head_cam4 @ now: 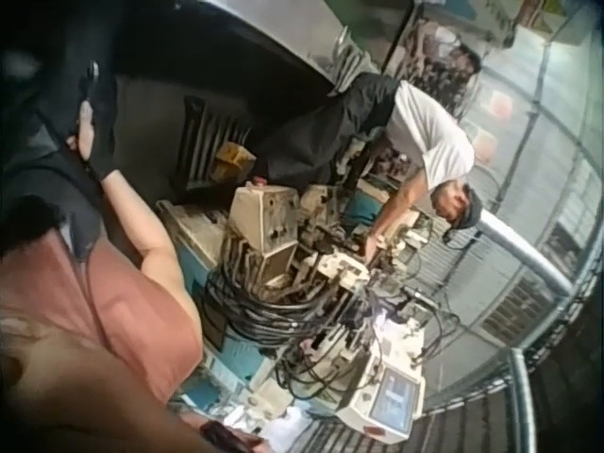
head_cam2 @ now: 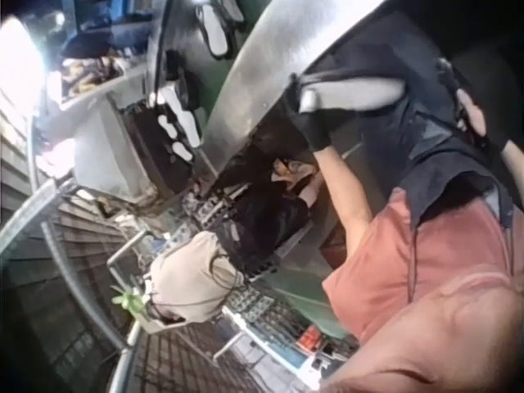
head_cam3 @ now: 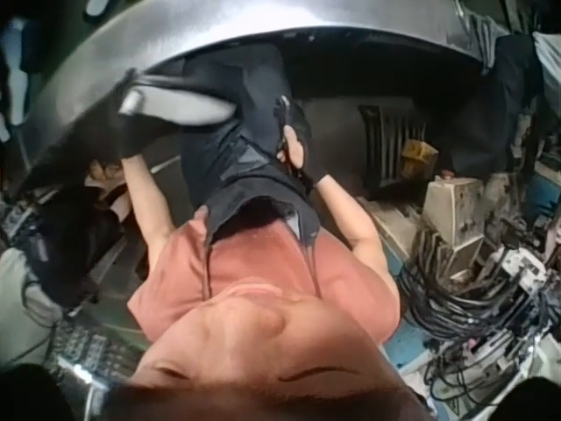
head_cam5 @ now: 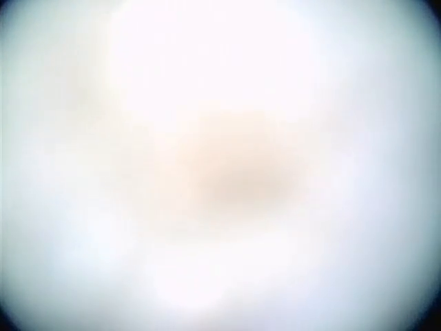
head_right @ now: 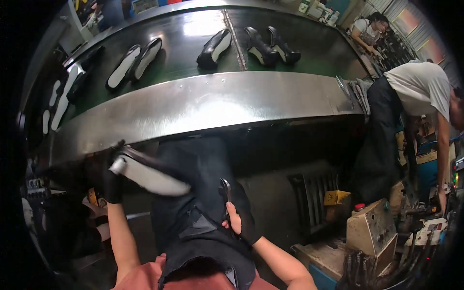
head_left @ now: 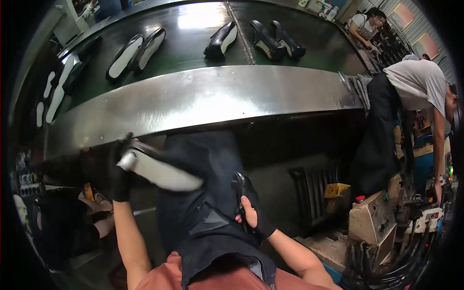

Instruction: Trim and finish the edges of shoe components using pliers and other hand tools at a production line station.

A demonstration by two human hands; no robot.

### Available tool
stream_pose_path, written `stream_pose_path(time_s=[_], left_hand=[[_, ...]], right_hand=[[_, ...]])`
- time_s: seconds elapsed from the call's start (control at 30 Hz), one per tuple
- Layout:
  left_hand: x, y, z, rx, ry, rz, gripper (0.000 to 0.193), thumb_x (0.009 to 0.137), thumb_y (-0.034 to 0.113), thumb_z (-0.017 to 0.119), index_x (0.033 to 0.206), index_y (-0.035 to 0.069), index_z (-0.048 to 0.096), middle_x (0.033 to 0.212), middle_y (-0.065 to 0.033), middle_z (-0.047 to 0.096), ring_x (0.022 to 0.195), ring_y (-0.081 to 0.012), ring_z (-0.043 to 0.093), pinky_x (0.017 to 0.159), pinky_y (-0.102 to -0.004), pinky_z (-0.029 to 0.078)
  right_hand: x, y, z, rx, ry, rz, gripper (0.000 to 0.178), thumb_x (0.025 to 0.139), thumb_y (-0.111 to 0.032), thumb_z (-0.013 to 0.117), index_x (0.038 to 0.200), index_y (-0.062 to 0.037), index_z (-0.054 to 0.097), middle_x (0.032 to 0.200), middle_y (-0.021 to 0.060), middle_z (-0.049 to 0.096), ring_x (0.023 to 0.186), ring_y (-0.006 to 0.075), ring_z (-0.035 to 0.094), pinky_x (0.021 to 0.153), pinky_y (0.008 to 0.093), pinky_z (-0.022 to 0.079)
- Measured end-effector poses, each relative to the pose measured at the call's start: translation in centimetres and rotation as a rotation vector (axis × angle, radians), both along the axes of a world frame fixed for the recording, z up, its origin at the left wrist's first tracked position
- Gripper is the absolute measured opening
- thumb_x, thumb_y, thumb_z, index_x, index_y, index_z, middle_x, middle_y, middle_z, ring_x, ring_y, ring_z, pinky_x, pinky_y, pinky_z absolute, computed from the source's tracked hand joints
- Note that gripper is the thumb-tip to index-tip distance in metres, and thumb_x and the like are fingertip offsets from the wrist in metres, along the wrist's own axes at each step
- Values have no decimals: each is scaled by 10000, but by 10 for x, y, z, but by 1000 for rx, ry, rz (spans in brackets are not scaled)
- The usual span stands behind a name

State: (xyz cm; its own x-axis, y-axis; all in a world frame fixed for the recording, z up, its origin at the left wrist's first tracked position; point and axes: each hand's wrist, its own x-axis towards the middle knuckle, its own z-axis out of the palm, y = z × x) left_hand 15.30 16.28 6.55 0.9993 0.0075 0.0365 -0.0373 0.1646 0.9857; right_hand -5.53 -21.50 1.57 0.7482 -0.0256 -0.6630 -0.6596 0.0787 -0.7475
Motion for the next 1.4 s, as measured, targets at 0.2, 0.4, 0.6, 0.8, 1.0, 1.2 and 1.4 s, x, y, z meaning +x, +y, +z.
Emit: stream_pose_path(time_s=[0.2, 0.4, 0.6, 0.8, 1.0, 1.2, 1.4], left_hand=[[-51, -108, 47, 218, -184, -360, 225, 864, 83, 641, 1069, -13, 635, 1244, -145, 580, 1183, -255, 546, 1008, -355, 416], [-13, -133, 12, -28, -18, -350, 686, 946, 643, 407, 960, 8, 668, 1004, -74, 639, 894, -163, 601, 866, -320, 468], [-18, -133, -8, -37, -122, -306, 744, 964, 657, 299, 941, 10, 666, 1009, -101, 656, 971, -205, 606, 916, -360, 458], [-24, -141, -2, 113, -185, -222, 774, 976, 627, 212, 890, 2, 660, 957, -101, 659, 969, -226, 604, 934, -347, 436], [-15, -136, -3, 126, -217, -308, 823, 951, 659, 170, 857, 10, 668, 941, -113, 658, 990, -258, 597, 966, -381, 412], [-19, -141, 3, 127, -216, -372, 851, 956, 652, 132, 856, 4, 675, 966, -116, 651, 1010, -269, 582, 997, -394, 383], [-17, -130, -15, 3, -166, -346, 592, 972, 481, 368, 998, -25, 672, 1049, -144, 680, 1023, -261, 617, 985, -383, 437]], right_hand=[[12, 10, 87, 27, -64, 83, 473, 1016, -470, 436, 918, -31, 582, 698, 50, 599, 618, 100, 608, 576, 239, 479], [33, 30, 96, 3, -392, 384, 442, 1055, -387, 383, 1007, -9, 608, 858, -5, 589, 837, 109, 535, 806, 276, 459], [100, 46, 69, 533, -107, 433, 461, 1048, -417, 381, 951, -40, 629, 794, 12, 609, 716, 92, 535, 732, 258, 458], [64, 90, 21, -187, -609, 255, 412, 1031, -355, 430, 848, -19, 587, 656, 58, 577, 602, 198, 558, 576, 387, 425], [78, 64, 59, 10, -495, 329, 424, 1026, -372, 446, 977, -7, 656, 791, 77, 658, 779, 153, 603, 753, 319, 479], [97, 49, 109, 4, -106, 577, 402, 1033, -354, 441, 974, -13, 644, 797, 3, 630, 662, 120, 569, 605, 268, 462], [59, 109, 4, -248, -648, 261, 240, 1002, -212, 476, 962, -18, 611, 755, 103, 619, 674, 173, 578, 611, 318, 444]])
